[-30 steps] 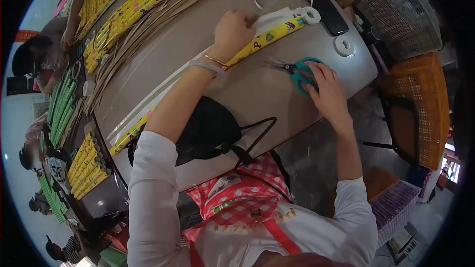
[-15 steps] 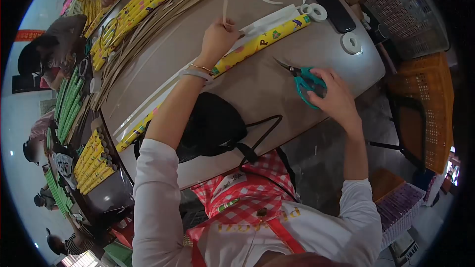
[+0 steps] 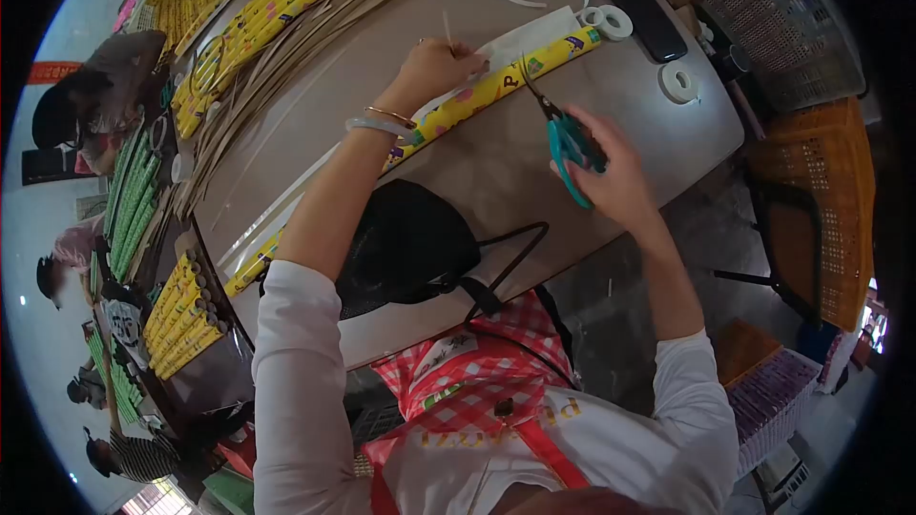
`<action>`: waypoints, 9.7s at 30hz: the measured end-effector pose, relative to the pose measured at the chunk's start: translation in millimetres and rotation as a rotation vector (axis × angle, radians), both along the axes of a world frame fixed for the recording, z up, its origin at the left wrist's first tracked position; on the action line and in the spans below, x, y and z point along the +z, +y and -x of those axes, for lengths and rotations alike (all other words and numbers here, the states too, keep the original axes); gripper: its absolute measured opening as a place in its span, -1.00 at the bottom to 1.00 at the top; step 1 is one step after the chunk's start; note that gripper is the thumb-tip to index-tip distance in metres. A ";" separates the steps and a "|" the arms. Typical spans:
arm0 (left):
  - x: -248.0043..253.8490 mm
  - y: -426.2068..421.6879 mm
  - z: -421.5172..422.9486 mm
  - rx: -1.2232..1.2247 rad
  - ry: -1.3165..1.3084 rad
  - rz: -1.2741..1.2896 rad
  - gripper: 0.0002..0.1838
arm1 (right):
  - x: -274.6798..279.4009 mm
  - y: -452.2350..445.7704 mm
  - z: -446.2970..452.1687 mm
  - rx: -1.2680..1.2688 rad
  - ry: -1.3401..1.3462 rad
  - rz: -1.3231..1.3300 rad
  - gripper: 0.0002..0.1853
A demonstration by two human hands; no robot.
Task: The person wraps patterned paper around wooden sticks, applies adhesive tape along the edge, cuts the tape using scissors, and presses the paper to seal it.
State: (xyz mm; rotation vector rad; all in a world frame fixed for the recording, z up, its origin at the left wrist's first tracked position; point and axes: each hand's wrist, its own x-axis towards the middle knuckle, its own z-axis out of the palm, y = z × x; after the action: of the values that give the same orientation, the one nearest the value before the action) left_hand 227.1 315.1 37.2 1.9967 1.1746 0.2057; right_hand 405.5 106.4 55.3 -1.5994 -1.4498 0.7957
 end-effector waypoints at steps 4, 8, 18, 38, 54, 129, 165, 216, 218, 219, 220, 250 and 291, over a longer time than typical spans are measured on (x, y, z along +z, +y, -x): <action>2.8 5.3 5.0 -0.012 -0.017 0.071 -0.67 | 2.4 8.2 -1.2 -0.015 -0.244 0.033 -0.38; 7.9 10.3 12.0 -0.052 -0.056 0.203 -0.65 | 7.5 17.3 -6.9 -0.015 -0.349 0.108 -0.40; 10.3 10.2 15.2 -0.074 -0.205 0.456 -0.68 | 20.4 33.4 -2.8 0.044 -0.434 0.102 -0.45; 8.2 29.3 20.2 -0.106 -0.272 0.812 -0.65 | 0.8 46.0 -7.3 0.136 -0.257 0.116 -0.49; 14.4 31.1 22.3 -0.211 -0.243 0.767 -0.65 | 12.5 38.4 4.5 0.048 -0.360 0.149 -0.51; -4.7 30.2 18.6 -0.062 -0.356 0.741 -0.64 | -0.1 62.3 -16.6 0.381 0.468 0.267 -0.49; -2.3 14.1 26.7 0.017 -0.244 0.275 -0.63 | -21.6 124.2 49.8 -0.127 -0.760 -0.238 -0.84; -19.4 -2.7 31.5 -0.528 -0.060 -0.580 -0.68 | -32.6 152.4 16.3 -0.051 -0.837 -0.146 -0.85; -21.0 -3.7 31.6 -0.539 -0.038 -0.589 -0.68 | -35.8 151.1 11.9 -0.021 -0.858 -0.221 -0.85; -19.6 -4.6 31.7 -0.545 -0.013 -0.604 -0.68 | -22.3 148.4 16.6 -0.010 -0.800 -0.123 -0.85; -18.2 -4.8 31.8 -0.552 -0.016 -0.601 -0.68 | -15.6 147.1 20.2 0.001 -0.741 -0.027 -0.85; -9.2 0.2 28.7 -0.625 0.084 -0.470 -0.59 | 8.1 157.0 -49.9 -0.031 -0.521 0.107 -0.80; 9.7 9.2 10.9 -0.684 0.169 -0.271 -0.39 | -20.9 200.6 -202.4 -0.406 -1.061 -0.111 -0.87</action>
State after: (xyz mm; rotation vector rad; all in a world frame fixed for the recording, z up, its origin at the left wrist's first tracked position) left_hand 216.2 324.3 46.9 2.5731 0.5158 -0.1648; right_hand 607.9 307.0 34.4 -2.2480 -1.6779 -0.4647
